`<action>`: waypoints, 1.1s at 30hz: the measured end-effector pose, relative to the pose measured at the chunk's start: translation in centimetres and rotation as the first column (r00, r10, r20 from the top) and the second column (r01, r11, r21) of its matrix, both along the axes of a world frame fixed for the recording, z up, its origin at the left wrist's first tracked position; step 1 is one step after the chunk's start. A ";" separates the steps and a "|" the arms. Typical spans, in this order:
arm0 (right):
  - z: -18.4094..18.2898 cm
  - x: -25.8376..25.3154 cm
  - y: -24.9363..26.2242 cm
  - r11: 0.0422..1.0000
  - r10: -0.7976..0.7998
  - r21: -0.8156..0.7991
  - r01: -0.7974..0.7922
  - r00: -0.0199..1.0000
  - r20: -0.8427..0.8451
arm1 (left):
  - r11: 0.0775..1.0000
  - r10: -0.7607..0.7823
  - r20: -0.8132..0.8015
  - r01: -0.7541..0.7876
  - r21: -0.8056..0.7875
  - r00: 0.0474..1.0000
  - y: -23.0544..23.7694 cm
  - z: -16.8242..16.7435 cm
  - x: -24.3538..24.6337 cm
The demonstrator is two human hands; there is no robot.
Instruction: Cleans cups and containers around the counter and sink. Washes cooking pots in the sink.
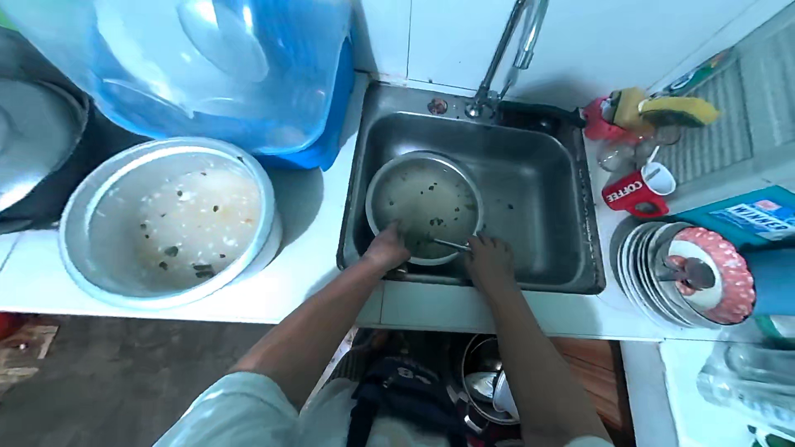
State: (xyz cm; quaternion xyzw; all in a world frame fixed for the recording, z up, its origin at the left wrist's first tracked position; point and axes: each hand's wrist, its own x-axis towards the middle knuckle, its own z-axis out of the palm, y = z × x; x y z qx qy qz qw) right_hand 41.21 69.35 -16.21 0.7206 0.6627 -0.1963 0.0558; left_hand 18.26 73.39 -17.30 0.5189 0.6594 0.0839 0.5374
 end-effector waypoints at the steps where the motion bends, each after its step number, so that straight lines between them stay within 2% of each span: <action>1: -0.6 -0.1 1.3 0.998 -0.017 -0.063 0.018 1.000 0.018 | 0.992 0.112 0.121 -0.105 -0.063 0.986 0.1 0.3 -0.6; 3: -0.9 -0.5 2.9 0.980 -0.055 -0.189 0.062 0.998 0.040 | 0.956 0.269 0.262 -0.223 -0.193 0.927 0.4 1.1 -1.9; 4: -0.9 -0.8 3.4 0.968 -0.066 -0.238 0.076 0.997 0.050 | 0.953 0.267 0.272 -0.211 -0.216 0.925 0.5 1.6 -2.6; 6: -0.8 -1.5 3.8 0.948 -0.079 -0.303 0.094 0.995 0.061 | 0.985 0.114 0.207 -0.083 -0.155 0.972 0.7 2.4 -3.9; 8: -0.1 -1.9 3.7 0.943 -0.082 -0.317 0.100 0.994 0.071 | 0.994 -0.104 0.043 0.105 -0.011 0.994 0.8 2.9 -4.9; 10: 1.6 -2.7 3.6 0.955 -0.087 -0.274 0.112 0.991 0.100 | 0.966 -0.223 -0.147 0.238 0.099 0.964 0.8 3.9 -5.4; 14: 4.3 -3.4 2.6 0.984 -0.107 -0.123 0.126 0.982 0.154 | 0.906 -0.262 -0.386 0.363 0.218 0.885 0.2 5.1 -5.9; 17: 4.9 -3.1 1.5 0.988 -0.142 -0.033 0.150 0.974 0.174 | 0.861 -0.235 -0.456 0.402 0.311 0.858 -0.3 5.7 -6.0; 21: 4.8 -2.6 0.1 0.972 -0.201 0.151 0.180 0.971 0.133 | 0.872 -0.217 -0.471 0.386 0.300 0.855 -0.3 7.1 -5.9; 22: 4.7 -2.4 -0.2 0.970 -0.219 0.130 0.204 0.969 0.114 | 0.882 -0.206 -0.439 0.360 0.304 0.875 -0.2 6.8 -6.0; 24: 4.8 -1.9 -0.5 0.955 -0.297 0.035 0.295 0.954 0.034 | 0.926 -0.162 -0.267 0.240 0.290 0.950 0.1 5.8 -6.6; 26: 5.2 -1.1 -0.7 0.916 -0.401 -0.052 0.399 0.899 -0.174 | 0.968 -0.041 0.021 0.035 0.248 0.999 0.2 5.0 -7.2; 27: 5.4 -0.5 -1.4 0.896 -0.439 -0.072 0.439 0.846 -0.302 | 0.974 0.044 0.186 -0.084 0.208 0.982 -0.2 5.0 -6.9; 28: 5.6 0.1 -2.2 0.873 -0.464 -0.074 0.482 0.774 -0.431 | 0.969 0.112 0.316 -0.174 0.175 0.942 -0.8 5.1 -6.3; 30: 6.0 1.1 -4.6 0.786 -0.465 -0.032 0.617 0.557 -0.688 | 0.949 0.109 0.503 -0.241 0.204 0.857 -2.2 6.1 -4.4; 32: 7.2 2.1 -7.4 0.648 -0.303 0.030 0.761 0.294 -0.907 | 0.937 -0.024 0.676 -0.219 0.272 0.737 -3.4 7.8 -1.5; 33: 8.2 2.8 -8.8 0.572 -0.184 0.070 0.817 0.211 -0.960 | 0.941 -0.095 0.724 -0.177 0.290 0.684 -4.1 9.0 0.4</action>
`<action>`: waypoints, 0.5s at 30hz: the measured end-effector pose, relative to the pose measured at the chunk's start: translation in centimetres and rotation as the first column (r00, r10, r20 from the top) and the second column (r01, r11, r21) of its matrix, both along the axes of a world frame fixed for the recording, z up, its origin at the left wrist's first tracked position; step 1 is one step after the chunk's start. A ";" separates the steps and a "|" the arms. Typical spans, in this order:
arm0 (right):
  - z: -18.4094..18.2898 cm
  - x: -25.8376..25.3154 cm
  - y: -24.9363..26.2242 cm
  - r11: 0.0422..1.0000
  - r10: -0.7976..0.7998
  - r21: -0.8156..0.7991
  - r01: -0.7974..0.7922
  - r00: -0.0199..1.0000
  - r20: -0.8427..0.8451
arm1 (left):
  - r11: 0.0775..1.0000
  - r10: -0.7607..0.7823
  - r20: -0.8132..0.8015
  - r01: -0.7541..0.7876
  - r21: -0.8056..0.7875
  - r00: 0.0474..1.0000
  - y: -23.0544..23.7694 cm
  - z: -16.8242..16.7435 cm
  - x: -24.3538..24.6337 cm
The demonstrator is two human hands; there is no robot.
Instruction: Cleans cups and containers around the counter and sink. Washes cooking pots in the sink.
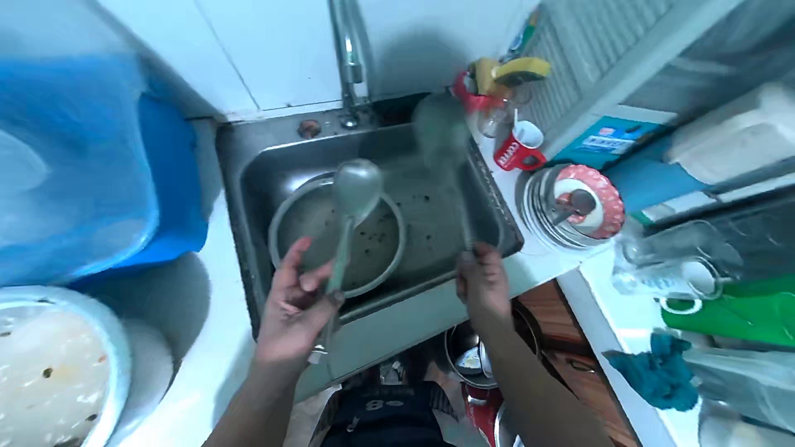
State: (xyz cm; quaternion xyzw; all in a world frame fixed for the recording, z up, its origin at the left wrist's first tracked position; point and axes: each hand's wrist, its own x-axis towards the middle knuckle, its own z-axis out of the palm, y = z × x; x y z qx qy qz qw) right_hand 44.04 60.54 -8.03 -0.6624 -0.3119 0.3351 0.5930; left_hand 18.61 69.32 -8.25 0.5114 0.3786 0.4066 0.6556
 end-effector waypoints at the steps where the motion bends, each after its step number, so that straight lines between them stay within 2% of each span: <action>1: 1.1 1.1 -1.3 0.992 -0.072 0.098 0.076 0.996 -0.044 | 0.997 -0.072 0.030 0.072 0.017 0.997 -0.8 1.5 2.1; 2: 2.3 2.4 -2.6 0.978 -0.129 0.154 0.140 0.989 -0.079 | 0.990 -0.141 0.028 0.141 0.015 0.990 -1.5 3.1 4.5; 4: 4.2 5.6 -4.7 0.952 -0.237 0.164 0.260 0.960 -0.150 | 0.957 -0.288 -0.015 0.289 0.020 0.957 -2.4 5.6 9.9; 7: 5.3 10.2 -6.6 0.906 -0.408 0.003 0.423 0.875 -0.261 | 0.895 -0.443 -0.012 0.443 0.056 0.896 -3.5 7.1 18.8; 10: 4.4 13.8 -7.8 0.869 -0.493 -0.147 0.473 0.800 -0.341 | 0.869 -0.492 -0.056 0.494 0.023 0.869 -4.5 7.0 26.5; 15: 2.7 17.6 -9.2 0.875 -0.484 -0.186 0.447 0.789 -0.379 | 0.876 -0.482 -0.115 0.483 -0.020 0.869 -5.3 4.4 34.0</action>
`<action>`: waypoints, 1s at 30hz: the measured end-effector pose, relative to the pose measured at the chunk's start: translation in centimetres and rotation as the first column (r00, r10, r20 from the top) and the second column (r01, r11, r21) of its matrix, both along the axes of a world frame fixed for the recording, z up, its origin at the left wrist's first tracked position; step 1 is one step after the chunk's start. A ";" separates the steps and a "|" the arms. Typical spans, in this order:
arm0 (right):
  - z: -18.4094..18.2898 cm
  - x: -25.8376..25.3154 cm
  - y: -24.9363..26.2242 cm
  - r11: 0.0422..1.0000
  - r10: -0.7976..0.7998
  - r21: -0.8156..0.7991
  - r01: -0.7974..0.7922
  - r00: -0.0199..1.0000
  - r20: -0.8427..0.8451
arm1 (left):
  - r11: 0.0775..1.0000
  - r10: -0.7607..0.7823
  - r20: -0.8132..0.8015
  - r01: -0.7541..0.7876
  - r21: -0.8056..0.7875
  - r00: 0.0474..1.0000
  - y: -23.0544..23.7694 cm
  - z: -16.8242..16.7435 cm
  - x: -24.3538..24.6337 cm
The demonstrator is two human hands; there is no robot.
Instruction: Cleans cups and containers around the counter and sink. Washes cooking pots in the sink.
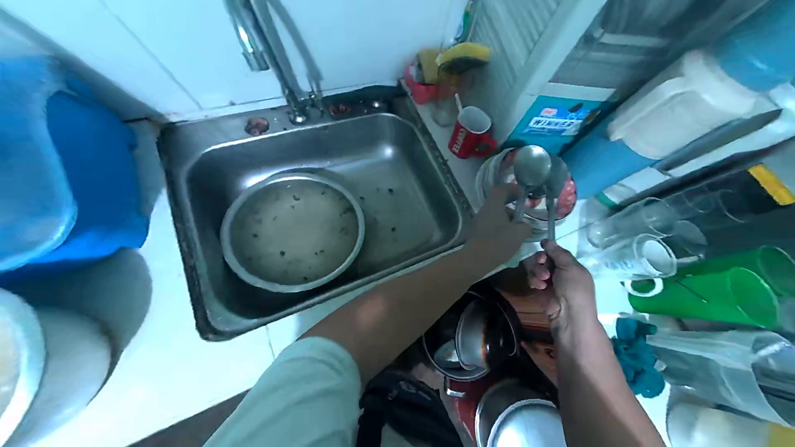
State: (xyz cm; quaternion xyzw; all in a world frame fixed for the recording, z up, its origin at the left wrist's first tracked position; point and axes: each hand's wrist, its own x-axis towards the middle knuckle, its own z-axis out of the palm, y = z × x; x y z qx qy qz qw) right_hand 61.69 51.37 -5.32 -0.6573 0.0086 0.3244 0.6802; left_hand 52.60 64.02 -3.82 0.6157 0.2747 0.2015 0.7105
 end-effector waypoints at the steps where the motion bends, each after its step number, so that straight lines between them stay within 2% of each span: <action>1: -0.3 0.4 -0.1 1.000 0.003 0.000 -0.003 1.000 -0.002 | 1.000 0.011 0.001 -0.011 -0.016 1.000 0.0 -0.6 0.8; 5: -0.9 1.6 -0.3 1.000 0.025 0.010 -0.025 0.999 -0.020 | 0.998 0.018 -0.042 -0.020 -0.056 0.999 -0.1 -1.6 2.7; 7: -0.9 1.9 -0.4 0.999 0.019 0.043 -0.017 0.998 -0.062 | 0.999 0.032 -0.001 -0.032 -0.044 0.999 -0.2 -1.9 3.2; 9: -1.0 2.2 -0.7 0.990 0.023 0.139 -0.005 0.992 -0.126 | 0.999 0.025 0.045 -0.023 -0.035 0.999 -0.4 -1.7 3.0; 12: -2.1 2.2 -1.7 0.933 0.113 0.357 -0.035 0.973 -0.199 | 1.000 -0.012 0.089 0.013 -0.016 0.996 -0.7 -1.7 2.2; 15: -3.6 0.8 -2.3 0.883 0.089 0.467 0.040 0.964 -0.251 | 0.998 -0.054 0.101 0.056 -0.015 0.993 -1.0 -1.9 1.1; 17: -5.4 -0.7 -3.0 0.876 0.091 0.479 0.045 0.963 -0.256 | 0.994 -0.094 0.086 0.099 -0.053 0.992 -1.1 -1.4 -0.1; 19: -7.4 -3.0 -3.7 0.882 0.159 0.472 -0.011 0.949 -0.274 | 0.983 -0.154 0.082 0.161 -0.092 0.985 -0.9 -1.0 -1.8; 22: -8.1 -7.4 -2.8 0.929 0.285 0.313 -0.199 0.923 -0.259 | 0.984 -0.175 0.074 0.177 -0.015 0.982 -0.5 -1.0 -5.9; 24: -8.3 -9.6 -1.4 0.901 0.402 0.264 -0.344 0.890 -0.213 | 0.997 -0.065 0.039 0.063 0.052 0.997 0.2 -1.5 -10.4; 26: -8.0 -11.2 1.3 0.852 0.515 0.168 -0.496 0.851 -0.101 | 0.974 0.210 -0.040 -0.205 0.100 0.977 1.3 -3.2 -15.8; 28: -7.8 -12.3 5.1 0.798 0.600 0.075 -0.598 0.800 0.006 | 0.858 0.510 -0.192 -0.477 0.193 0.839 3.4 -6.0 -21.9; 30: -8.5 -13.0 9.3 0.757 0.652 -0.036 -0.652 0.752 0.091 | 0.660 0.743 -0.328 -0.720 0.214 0.583 5.7 -9.8 -27.3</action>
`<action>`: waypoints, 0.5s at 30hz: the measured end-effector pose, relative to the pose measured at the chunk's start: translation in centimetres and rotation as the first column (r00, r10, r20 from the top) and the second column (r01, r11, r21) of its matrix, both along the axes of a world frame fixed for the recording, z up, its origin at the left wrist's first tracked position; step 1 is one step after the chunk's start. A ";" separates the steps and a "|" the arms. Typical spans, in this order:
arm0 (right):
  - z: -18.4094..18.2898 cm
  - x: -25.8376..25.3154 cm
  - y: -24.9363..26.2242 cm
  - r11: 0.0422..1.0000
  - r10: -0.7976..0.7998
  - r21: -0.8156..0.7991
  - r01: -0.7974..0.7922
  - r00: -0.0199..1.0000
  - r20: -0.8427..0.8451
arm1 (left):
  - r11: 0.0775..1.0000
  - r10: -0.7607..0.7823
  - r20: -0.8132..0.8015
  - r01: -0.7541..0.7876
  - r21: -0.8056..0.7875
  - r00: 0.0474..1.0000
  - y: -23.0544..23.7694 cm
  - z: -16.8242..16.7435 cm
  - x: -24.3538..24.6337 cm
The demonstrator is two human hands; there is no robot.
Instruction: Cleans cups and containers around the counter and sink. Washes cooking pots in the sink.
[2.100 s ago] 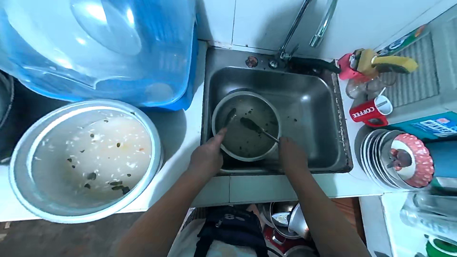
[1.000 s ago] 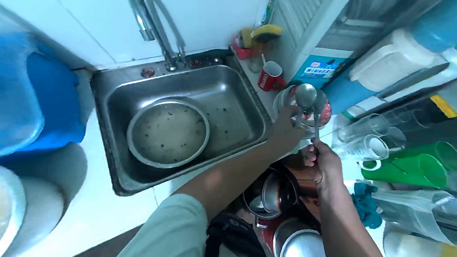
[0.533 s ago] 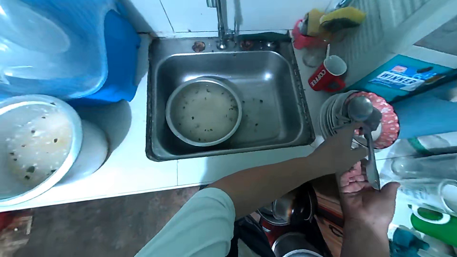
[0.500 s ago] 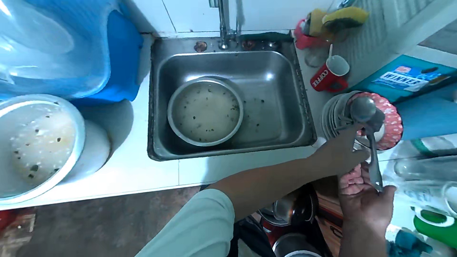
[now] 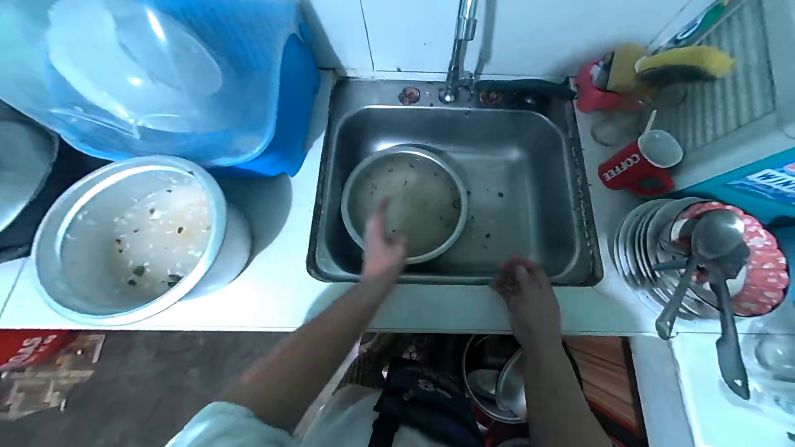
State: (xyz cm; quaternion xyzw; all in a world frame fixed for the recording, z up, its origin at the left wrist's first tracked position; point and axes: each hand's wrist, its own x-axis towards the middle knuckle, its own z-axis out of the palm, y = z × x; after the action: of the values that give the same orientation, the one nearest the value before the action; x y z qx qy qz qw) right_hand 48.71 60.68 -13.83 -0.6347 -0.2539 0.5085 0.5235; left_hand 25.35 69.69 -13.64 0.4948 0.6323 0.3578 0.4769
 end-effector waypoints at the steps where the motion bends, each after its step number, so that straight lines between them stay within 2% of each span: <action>1: -0.6 -0.4 2.2 1.000 0.027 -0.016 -0.026 0.998 0.058 | 0.987 0.142 0.008 -0.141 -0.074 0.990 0.9 -1.7 -2.1; 4: -2.7 -1.3 8.7 0.988 0.122 -0.109 -0.106 0.981 0.151 | 0.861 0.407 0.013 -0.379 -0.339 0.913 2.4 -4.1 -5.2; 6: -4.5 -1.6 12.9 0.979 0.130 -0.183 -0.094 0.972 0.196 | 0.771 0.501 0.035 -0.427 -0.473 0.865 3.1 -4.5 -5.3; 9: -7.2 -1.3 17.6 0.965 0.188 -0.230 -0.123 0.940 0.285 | 0.650 0.637 0.073 -0.484 -0.586 0.767 4.7 -6.3 -5.2; 11: -9.0 -1.2 19.9 0.973 0.113 -0.221 -0.065 0.971 0.212 | 0.569 0.709 0.065 -0.516 -0.641 0.702 5.9 -8.0 -5.5; 13: -10.5 -1.2 21.3 0.981 0.018 -0.193 -0.002 0.997 0.079 | 0.566 0.693 0.045 -0.504 -0.652 0.719 6.9 -9.2 -5.9; 15: -12.3 -1.2 21.8 0.984 0.001 -0.179 0.000 1.000 0.010 | 0.601 0.646 0.011 -0.499 -0.624 0.763 7.5 -9.6 -6.0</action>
State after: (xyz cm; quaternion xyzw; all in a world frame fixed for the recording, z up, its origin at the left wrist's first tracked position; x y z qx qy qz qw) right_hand 47.55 82.49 -26.08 -0.6818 -0.2100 0.5261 0.4628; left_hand 19.36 77.15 -23.20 0.0451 0.7743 0.3348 0.5351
